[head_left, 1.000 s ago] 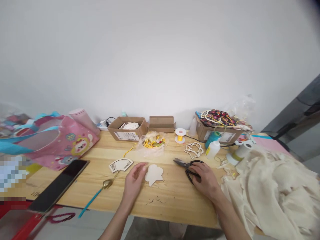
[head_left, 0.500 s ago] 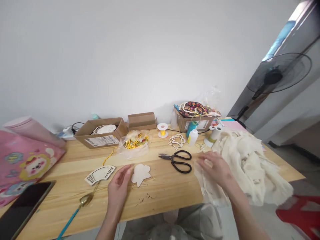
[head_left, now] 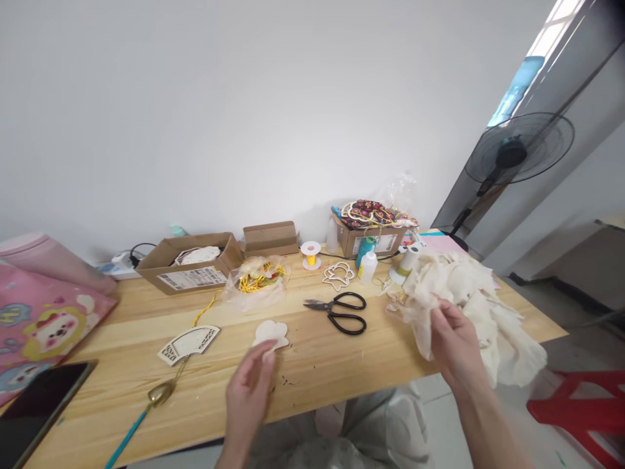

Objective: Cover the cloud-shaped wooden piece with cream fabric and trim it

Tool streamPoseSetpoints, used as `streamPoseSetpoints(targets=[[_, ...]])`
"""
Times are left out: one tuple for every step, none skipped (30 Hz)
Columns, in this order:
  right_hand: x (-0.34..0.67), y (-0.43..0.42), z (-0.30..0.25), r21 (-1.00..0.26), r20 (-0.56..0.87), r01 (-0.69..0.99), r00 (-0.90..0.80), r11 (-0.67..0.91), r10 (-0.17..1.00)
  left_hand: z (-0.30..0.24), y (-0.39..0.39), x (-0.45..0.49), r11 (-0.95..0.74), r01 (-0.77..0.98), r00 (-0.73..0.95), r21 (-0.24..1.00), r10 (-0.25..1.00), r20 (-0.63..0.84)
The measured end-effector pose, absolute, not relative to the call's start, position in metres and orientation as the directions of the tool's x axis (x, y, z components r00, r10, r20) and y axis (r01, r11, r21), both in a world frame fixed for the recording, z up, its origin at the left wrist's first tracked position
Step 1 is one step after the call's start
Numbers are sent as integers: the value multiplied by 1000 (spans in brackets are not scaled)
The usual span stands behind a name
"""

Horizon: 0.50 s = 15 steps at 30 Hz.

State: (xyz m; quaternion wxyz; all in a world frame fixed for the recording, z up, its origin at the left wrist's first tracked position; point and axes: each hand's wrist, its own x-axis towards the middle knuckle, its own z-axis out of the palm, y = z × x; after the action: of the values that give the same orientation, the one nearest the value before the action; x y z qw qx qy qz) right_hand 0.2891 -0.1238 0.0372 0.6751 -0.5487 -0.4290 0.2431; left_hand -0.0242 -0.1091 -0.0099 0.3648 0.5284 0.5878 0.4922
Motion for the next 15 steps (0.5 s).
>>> streamPoseSetpoints(targets=[[287,-126,39,-950,250,-28,530,311,810,-11,-116,-14,-54,239,-119,970,989,85],[283,-128,40,-932,211,-145,528,332,823,-12,-122,-4,-54,195,-54,979,996,66],[277,-129,39,-912,190,-218,525,347,830,-12,-127,7,-40,141,18,989,999,38],[270,-130,36,-898,185,-255,521,359,833,-11,-130,19,-2,83,109,997,994,-8],[262,-132,33,-892,190,-264,518,368,834,-9,-133,30,37,25,184,999,982,-41],[254,-133,30,-897,203,-251,499,364,842,-6,-133,40,70,-27,266,997,962,-60],[246,-135,28,-907,229,-213,474,363,850,-3,-133,51,83,-70,325,994,944,-56],[239,-137,27,-921,267,-150,432,360,861,0,-132,62,81,-112,362,990,932,-36],[233,-139,26,-932,310,-70,360,357,880,3,-130,72,88,-163,394,983,919,-17],[230,-141,26,-931,355,19,280,364,892,6,-128,82,111,-210,443,971,896,-7],[229,-143,27,-919,393,109,199,378,898,9,-127,91,134,-250,479,959,878,2],[231,-144,28,-898,425,192,135,397,895,11,-125,99,156,-239,509,958,861,-14],[235,-145,28,-871,454,263,102,416,885,14,-125,105,154,-200,516,968,856,-30],[242,-145,27,-843,478,328,96,425,873,16,-126,110,145,-150,515,978,856,-48],[251,-143,26,-815,499,394,108,424,860,19,-127,114,118,-96,513,988,857,-53]])
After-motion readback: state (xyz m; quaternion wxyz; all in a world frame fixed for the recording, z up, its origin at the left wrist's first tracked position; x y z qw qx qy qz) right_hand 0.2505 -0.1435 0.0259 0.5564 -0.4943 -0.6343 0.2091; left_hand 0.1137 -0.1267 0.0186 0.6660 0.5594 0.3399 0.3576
